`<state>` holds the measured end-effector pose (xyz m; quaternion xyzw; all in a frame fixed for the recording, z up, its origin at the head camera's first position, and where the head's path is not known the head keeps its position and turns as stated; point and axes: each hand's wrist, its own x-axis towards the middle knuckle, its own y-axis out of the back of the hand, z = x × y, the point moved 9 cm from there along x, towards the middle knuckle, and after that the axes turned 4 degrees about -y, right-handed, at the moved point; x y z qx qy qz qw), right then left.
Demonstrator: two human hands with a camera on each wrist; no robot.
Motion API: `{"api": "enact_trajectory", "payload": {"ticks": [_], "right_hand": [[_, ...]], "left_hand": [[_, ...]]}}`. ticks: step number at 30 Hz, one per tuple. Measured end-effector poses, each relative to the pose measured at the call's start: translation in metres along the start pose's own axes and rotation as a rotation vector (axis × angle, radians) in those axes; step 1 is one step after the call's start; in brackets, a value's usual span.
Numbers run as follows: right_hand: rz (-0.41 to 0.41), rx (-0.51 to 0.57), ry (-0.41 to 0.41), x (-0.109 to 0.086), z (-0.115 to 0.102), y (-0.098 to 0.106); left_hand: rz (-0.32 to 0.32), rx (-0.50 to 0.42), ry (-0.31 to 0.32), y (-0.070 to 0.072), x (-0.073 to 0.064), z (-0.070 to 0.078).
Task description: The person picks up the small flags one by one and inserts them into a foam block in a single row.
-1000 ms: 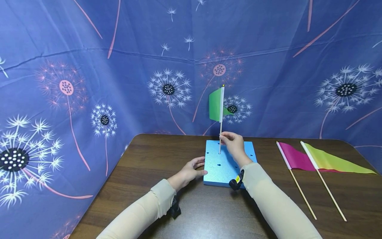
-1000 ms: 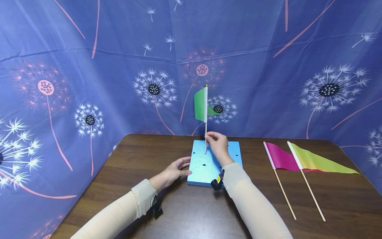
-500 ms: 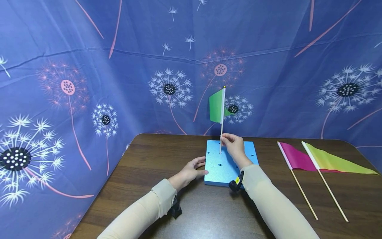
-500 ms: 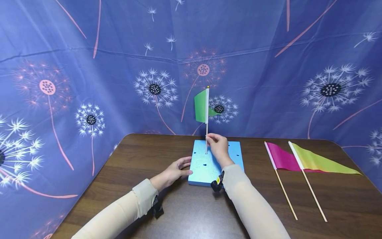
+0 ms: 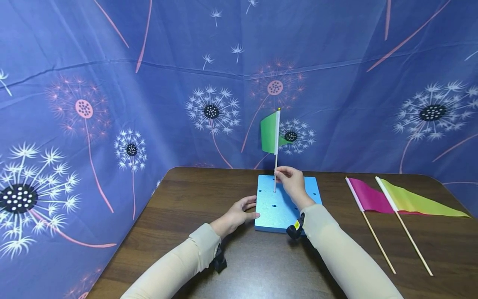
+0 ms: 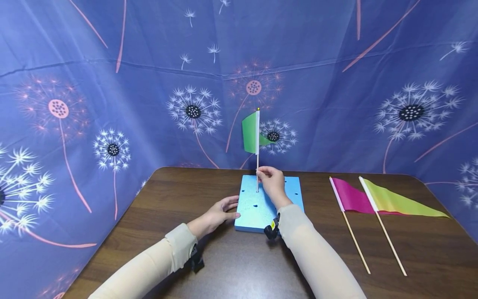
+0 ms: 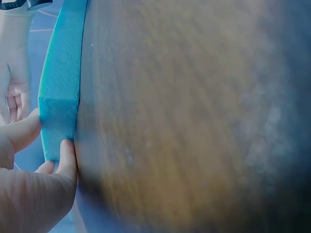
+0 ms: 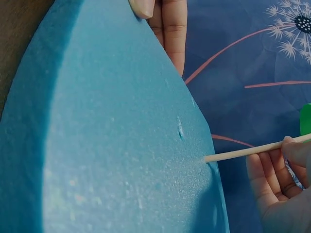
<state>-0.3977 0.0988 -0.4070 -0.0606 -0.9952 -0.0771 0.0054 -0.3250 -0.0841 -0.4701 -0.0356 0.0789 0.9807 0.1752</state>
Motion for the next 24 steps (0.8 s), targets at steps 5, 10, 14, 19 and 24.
{"api": "enact_trajectory", "payload": {"ticks": [5, 10, 14, 19, 24], "right_hand": [[-0.019, -0.005, -0.017, -0.002, 0.0, 0.001], [-0.037, 0.023, -0.025, -0.001, 0.001, 0.002], [-0.05, 0.019, -0.012, 0.0, 0.001, 0.003], [-0.064, -0.002, 0.013, 0.0, -0.002, 0.008], [-0.059, -0.025, 0.009, -0.001, -0.004, 0.015]], "left_hand": [[0.0, 0.006, 0.005, -0.001, -0.001, 0.0], [-0.004, 0.004, 0.01, 0.0, -0.001, 0.0], [-0.007, -0.002, 0.008, 0.0, 0.0, 0.0], [-0.014, 0.005, 0.006, -0.001, 0.0, 0.0], [-0.015, 0.013, 0.01, -0.001, -0.002, 0.0]]}}
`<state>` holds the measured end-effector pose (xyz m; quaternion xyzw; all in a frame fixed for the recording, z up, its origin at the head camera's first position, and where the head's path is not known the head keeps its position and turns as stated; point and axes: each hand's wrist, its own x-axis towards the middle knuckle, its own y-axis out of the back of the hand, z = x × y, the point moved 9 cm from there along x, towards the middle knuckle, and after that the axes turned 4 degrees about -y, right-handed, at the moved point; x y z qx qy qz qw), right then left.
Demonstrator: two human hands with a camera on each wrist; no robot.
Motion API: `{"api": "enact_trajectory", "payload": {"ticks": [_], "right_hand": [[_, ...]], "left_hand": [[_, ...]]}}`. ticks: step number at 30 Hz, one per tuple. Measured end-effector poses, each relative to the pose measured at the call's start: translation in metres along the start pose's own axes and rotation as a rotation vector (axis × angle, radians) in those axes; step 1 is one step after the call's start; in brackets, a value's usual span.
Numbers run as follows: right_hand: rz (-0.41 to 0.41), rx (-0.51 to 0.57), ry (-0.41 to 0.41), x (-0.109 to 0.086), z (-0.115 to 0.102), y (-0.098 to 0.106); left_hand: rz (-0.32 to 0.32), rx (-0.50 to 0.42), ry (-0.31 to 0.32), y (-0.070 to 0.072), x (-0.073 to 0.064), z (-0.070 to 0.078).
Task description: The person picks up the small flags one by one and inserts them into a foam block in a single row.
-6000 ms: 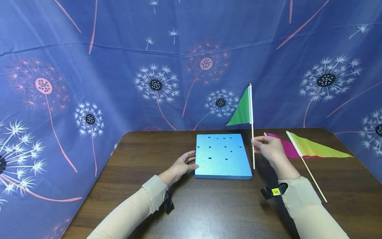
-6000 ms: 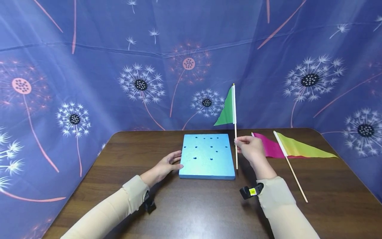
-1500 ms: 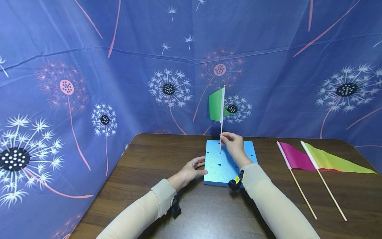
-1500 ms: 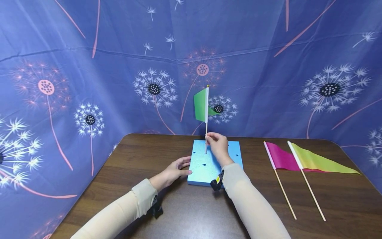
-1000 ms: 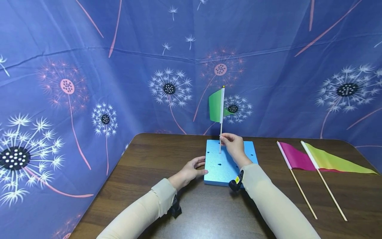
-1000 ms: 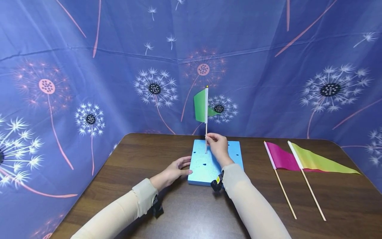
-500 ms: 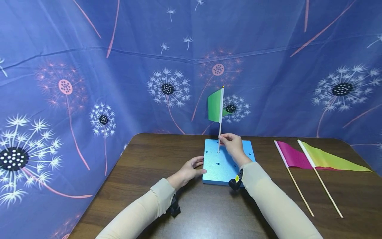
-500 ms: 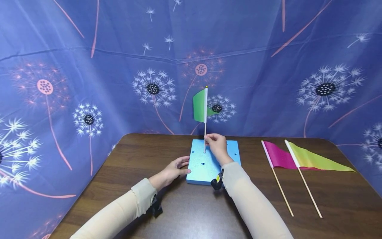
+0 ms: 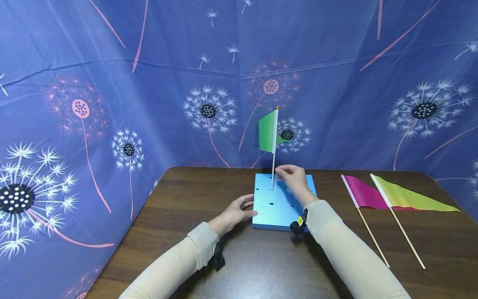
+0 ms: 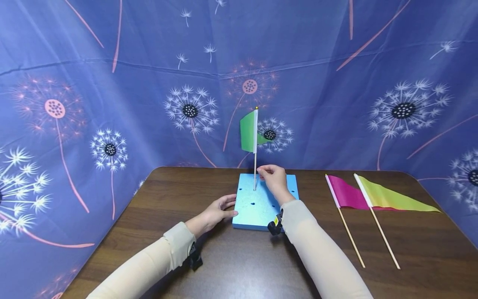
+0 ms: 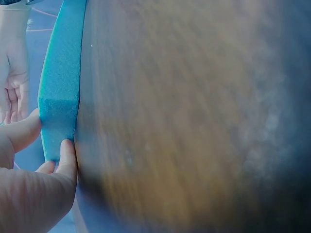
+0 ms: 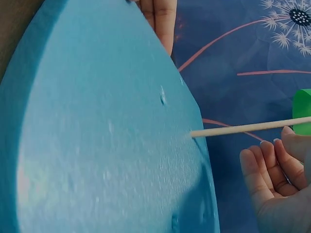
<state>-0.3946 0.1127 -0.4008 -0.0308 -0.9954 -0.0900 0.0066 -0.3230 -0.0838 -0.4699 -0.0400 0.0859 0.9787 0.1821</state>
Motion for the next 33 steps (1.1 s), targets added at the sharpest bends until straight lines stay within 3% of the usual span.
{"api": "enact_trajectory", "payload": {"ticks": [15, 33], "right_hand": [[0.027, -0.055, 0.021, -0.002, -0.004, 0.014], [0.064, -0.112, -0.022, -0.013, -0.013, 0.04]], "left_hand": [[0.006, 0.007, 0.007, -0.001, -0.004, 0.001], [0.008, 0.008, 0.007, 0.0, -0.004, 0.002]]}}
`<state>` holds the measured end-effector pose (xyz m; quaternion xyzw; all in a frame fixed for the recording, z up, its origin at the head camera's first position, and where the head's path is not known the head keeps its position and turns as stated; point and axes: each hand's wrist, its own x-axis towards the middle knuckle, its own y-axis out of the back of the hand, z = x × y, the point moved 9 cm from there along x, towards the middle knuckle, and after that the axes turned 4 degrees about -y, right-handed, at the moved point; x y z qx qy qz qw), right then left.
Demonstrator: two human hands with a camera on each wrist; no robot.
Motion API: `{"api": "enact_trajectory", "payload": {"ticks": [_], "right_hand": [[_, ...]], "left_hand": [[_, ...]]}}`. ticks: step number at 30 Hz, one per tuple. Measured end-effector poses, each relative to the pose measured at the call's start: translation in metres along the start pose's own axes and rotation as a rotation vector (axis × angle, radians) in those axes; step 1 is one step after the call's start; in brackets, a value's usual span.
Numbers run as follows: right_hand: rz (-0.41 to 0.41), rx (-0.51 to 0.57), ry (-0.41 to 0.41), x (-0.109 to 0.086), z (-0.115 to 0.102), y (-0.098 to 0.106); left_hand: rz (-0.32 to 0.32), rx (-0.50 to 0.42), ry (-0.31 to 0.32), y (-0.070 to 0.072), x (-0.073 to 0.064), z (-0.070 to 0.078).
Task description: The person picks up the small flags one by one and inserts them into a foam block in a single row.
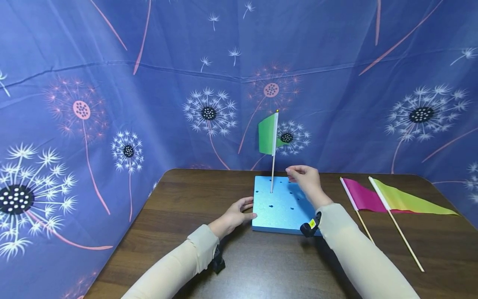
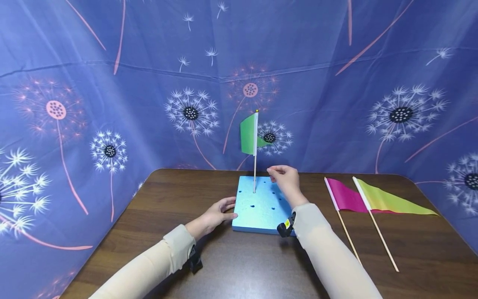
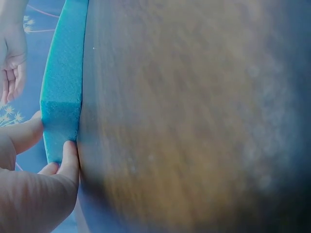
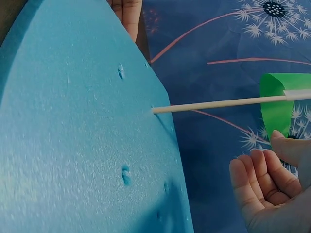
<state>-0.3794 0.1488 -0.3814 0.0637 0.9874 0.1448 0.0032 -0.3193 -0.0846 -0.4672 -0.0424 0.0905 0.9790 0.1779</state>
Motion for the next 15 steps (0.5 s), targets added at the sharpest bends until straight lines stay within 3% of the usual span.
{"api": "enact_trajectory", "payload": {"ticks": [15], "right_hand": [[0.086, -0.023, -0.041, -0.004, 0.006, 0.034]], "left_hand": [[0.007, -0.005, 0.008, 0.0, 0.001, -0.002]]}}
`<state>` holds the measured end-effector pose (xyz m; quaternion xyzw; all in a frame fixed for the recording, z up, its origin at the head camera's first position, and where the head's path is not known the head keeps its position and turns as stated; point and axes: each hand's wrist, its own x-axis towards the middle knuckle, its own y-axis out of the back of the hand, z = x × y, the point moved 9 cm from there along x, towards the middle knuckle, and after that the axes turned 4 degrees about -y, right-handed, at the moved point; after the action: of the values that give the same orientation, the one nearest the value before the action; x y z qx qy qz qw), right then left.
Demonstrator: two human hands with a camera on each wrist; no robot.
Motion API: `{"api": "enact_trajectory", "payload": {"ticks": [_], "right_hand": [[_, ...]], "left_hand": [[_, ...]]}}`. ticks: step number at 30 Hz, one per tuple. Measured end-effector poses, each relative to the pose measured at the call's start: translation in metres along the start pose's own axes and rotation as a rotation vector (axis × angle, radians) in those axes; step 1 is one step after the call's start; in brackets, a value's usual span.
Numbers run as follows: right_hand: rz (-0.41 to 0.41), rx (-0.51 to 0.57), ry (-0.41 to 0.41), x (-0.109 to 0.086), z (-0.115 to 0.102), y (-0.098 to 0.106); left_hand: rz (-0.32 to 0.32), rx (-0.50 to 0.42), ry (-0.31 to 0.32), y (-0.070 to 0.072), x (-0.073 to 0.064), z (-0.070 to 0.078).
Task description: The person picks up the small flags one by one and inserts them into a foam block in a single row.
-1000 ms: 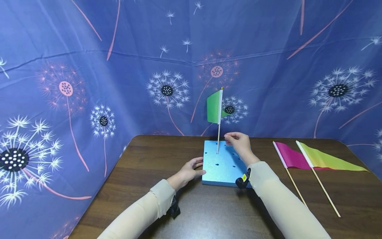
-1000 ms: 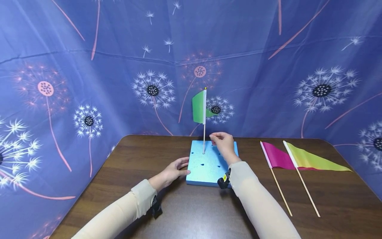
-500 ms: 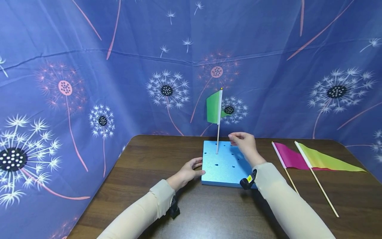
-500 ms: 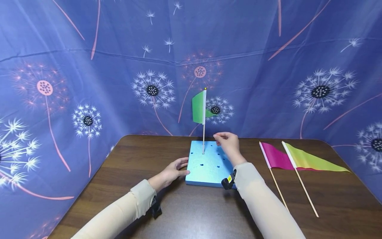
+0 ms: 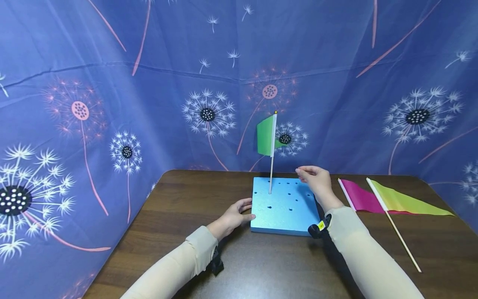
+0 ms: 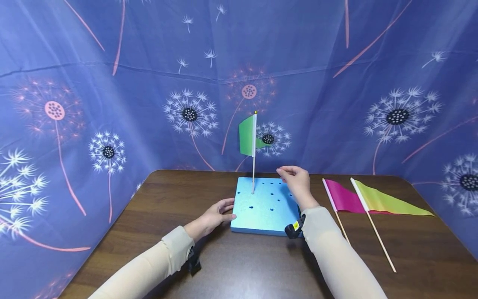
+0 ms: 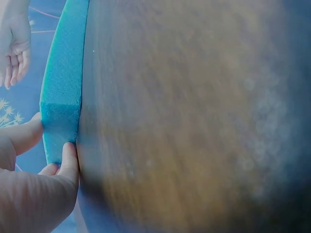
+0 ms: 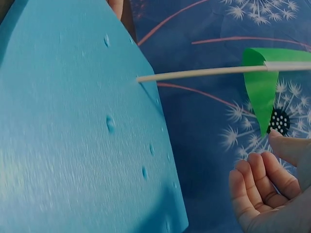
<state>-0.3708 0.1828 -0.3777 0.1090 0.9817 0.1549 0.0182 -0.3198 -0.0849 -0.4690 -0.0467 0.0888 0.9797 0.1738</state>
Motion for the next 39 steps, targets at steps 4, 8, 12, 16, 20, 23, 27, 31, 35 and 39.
{"api": "enact_trajectory", "payload": {"ticks": [4, 8, 12, 16, 20, 23, 27, 31, 35, 39], "right_hand": [[0.036, -0.006, -0.034, -0.001, 0.007, 0.01], [0.043, 0.004, -0.058, -0.001, 0.011, 0.019], [0.035, -0.002, -0.043, -0.002, 0.011, 0.025], [0.056, -0.015, -0.045, -0.004, 0.012, 0.036], [0.073, -0.01, -0.064, -0.006, 0.016, 0.043], [0.075, 0.002, -0.072, -0.007, 0.02, 0.047], [0.077, 0.007, -0.072, -0.008, 0.024, 0.055], [0.08, -0.022, -0.067, -0.01, 0.027, 0.064], [0.089, -0.025, -0.059, -0.011, 0.03, 0.075], [0.101, -0.007, -0.067, -0.011, 0.035, 0.084]], "left_hand": [[-0.006, 0.001, 0.001, -0.002, 0.0, -0.002], [-0.008, 0.012, 0.005, -0.002, -0.001, -0.003], [-0.005, 0.008, -0.005, -0.001, -0.001, -0.001], [-0.014, -0.006, -0.016, -0.002, -0.001, 0.002], [-0.015, 0.003, -0.006, -0.002, -0.001, 0.001], [-0.005, 0.01, 0.005, 0.0, 0.0, -0.001], [-0.003, 0.014, 0.006, 0.0, 0.001, 0.0], [-0.004, 0.016, 0.004, 0.0, 0.001, 0.001], [-0.003, 0.018, 0.007, 0.0, 0.001, 0.001], [-0.002, 0.009, 0.015, 0.0, 0.0, 0.0]]}}
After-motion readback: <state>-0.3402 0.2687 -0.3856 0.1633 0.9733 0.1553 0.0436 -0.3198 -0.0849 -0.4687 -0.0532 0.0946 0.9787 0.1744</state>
